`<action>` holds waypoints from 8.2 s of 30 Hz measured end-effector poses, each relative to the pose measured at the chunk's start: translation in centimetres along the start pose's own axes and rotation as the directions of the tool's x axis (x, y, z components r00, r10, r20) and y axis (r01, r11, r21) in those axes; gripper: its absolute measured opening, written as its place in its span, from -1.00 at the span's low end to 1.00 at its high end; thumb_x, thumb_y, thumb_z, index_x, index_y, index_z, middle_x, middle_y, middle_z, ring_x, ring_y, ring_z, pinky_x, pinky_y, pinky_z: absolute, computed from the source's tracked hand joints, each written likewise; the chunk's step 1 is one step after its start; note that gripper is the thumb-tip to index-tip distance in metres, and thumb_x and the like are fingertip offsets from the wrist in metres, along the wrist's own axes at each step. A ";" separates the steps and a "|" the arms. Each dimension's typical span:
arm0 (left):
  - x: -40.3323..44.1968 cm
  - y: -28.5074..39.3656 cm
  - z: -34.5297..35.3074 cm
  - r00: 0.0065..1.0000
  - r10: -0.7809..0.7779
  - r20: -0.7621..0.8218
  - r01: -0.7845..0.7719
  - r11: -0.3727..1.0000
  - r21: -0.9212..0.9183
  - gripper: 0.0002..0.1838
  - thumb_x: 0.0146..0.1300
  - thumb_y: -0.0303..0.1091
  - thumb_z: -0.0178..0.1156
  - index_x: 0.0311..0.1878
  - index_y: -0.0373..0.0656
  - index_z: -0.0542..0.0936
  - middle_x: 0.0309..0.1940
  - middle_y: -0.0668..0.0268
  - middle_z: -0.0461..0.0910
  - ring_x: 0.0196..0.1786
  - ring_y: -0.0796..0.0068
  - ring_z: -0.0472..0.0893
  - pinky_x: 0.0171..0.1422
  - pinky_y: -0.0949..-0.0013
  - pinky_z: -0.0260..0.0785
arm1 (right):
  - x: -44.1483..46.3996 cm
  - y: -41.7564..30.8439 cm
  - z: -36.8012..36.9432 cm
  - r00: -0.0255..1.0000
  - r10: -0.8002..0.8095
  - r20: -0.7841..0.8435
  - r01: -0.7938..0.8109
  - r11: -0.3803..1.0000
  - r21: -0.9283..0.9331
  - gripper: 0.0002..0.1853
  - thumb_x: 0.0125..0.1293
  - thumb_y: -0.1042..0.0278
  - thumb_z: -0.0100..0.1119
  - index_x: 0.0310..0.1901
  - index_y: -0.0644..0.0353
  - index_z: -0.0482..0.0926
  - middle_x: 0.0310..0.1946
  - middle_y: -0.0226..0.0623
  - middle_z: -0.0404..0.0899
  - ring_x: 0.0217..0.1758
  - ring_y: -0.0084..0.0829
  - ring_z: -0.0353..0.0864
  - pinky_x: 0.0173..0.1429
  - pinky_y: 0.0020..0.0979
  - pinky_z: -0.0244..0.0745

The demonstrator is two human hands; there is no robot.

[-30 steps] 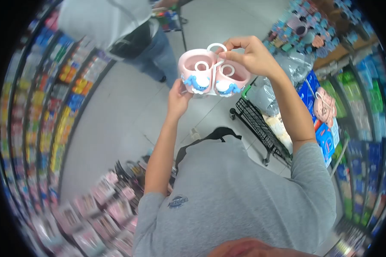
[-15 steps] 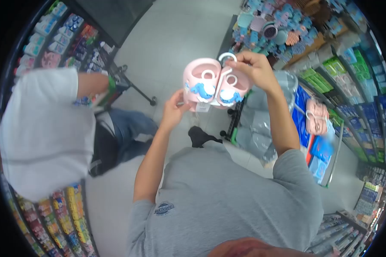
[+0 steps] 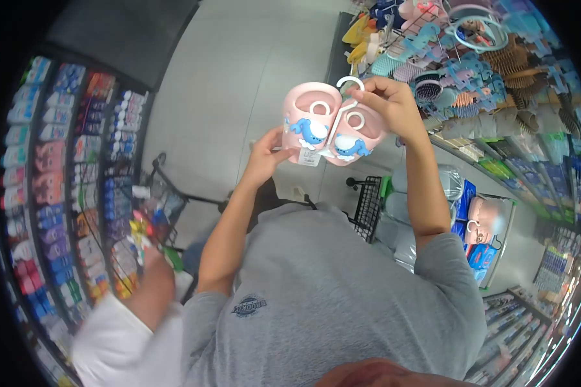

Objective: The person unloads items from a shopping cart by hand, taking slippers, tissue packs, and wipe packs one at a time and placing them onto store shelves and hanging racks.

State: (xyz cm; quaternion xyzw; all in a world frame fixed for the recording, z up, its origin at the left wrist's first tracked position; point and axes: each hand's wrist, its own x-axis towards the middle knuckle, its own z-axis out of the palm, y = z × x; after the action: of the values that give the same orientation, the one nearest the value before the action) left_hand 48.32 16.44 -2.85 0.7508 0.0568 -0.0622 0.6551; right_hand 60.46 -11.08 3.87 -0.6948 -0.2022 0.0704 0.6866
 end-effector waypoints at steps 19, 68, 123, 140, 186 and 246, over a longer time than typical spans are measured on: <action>20.0 3.7 -11.4 0.933 -0.145 0.329 0.140 0.989 0.038 -0.44 0.07 -0.55 0.32 0.20 -0.21 0.46 -0.04 0.23 0.60 0.02 0.39 0.59 0.10 0.34 0.41 | 13.6 5.5 3.0 0.941 0.164 -0.295 -0.147 0.986 0.078 -0.83 0.24 0.34 0.28 -0.40 0.27 0.59 -0.54 -0.57 0.50 -0.46 -0.74 0.35 -0.40 -0.60 0.22; 81.3 6.0 1.3 -0.264 -0.363 0.894 0.298 0.851 0.433 -0.42 0.14 -0.46 0.30 0.27 -0.28 0.41 0.05 0.24 0.57 0.12 0.41 0.53 0.24 0.34 0.32 | 40.9 13.3 -6.1 -0.087 0.412 -0.907 -0.260 0.870 0.420 -0.75 0.34 0.23 0.21 -0.37 0.26 0.64 -0.46 -0.47 0.59 -0.42 -0.72 0.47 -0.30 -0.60 0.37; 84.9 1.4 15.8 0.208 -0.097 0.973 0.077 0.994 0.083 -0.51 0.16 -0.58 0.19 0.18 -0.39 0.36 -0.06 0.18 0.61 -0.09 0.48 0.58 -0.04 0.47 0.41 | 42.5 18.9 -20.3 0.142 -0.358 -0.923 -0.649 0.671 -0.360 -0.81 0.27 0.33 0.17 -0.37 0.30 0.59 -0.54 -0.29 0.55 -0.43 -0.57 0.50 -0.33 -0.45 0.39; 76.5 -24.1 -5.8 0.054 -0.418 0.907 -0.352 0.842 0.408 -0.81 0.22 -0.46 0.18 -0.10 -0.22 0.59 -0.29 0.25 0.63 -0.35 0.48 0.60 -0.26 0.41 0.46 | 23.8 40.2 25.6 -0.703 0.408 -0.583 -0.468 0.351 0.811 -0.65 0.18 0.18 0.26 -0.11 0.29 0.58 -0.20 -0.10 0.65 -0.20 -0.27 0.62 -0.07 -0.33 0.48; -17.5 -38.3 32.6 -0.457 -0.573 0.680 -0.750 0.659 0.051 -0.72 0.09 -0.18 0.24 -0.22 -0.17 0.65 -0.29 0.18 0.69 -0.24 0.21 0.64 -0.11 0.22 0.46 | -50.9 28.3 61.4 -0.576 0.786 0.224 0.598 0.219 0.771 -0.75 0.28 0.21 0.15 -0.15 0.22 0.55 -0.42 -0.22 0.65 -0.48 -0.35 0.63 -0.38 -0.28 0.54; -4.2 -13.5 81.9 -0.336 0.033 0.941 -0.866 0.382 -0.322 -0.27 -0.08 0.25 0.35 0.01 -0.17 0.65 -0.12 0.00 0.65 -0.02 0.12 0.65 0.10 0.16 0.46 | -50.6 21.9 -19.9 -0.334 0.700 -0.632 0.479 0.703 0.526 -0.79 0.36 0.47 -0.04 -0.07 0.44 0.32 -0.33 0.09 0.59 -0.41 -0.07 0.71 -0.38 -0.28 0.71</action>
State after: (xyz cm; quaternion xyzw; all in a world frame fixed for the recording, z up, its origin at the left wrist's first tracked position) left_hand 40.38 -62.91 -26.27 0.5520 -0.7801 -0.2515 0.1536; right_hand 25.99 -48.02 -25.80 -0.1418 0.5755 -0.3709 0.7149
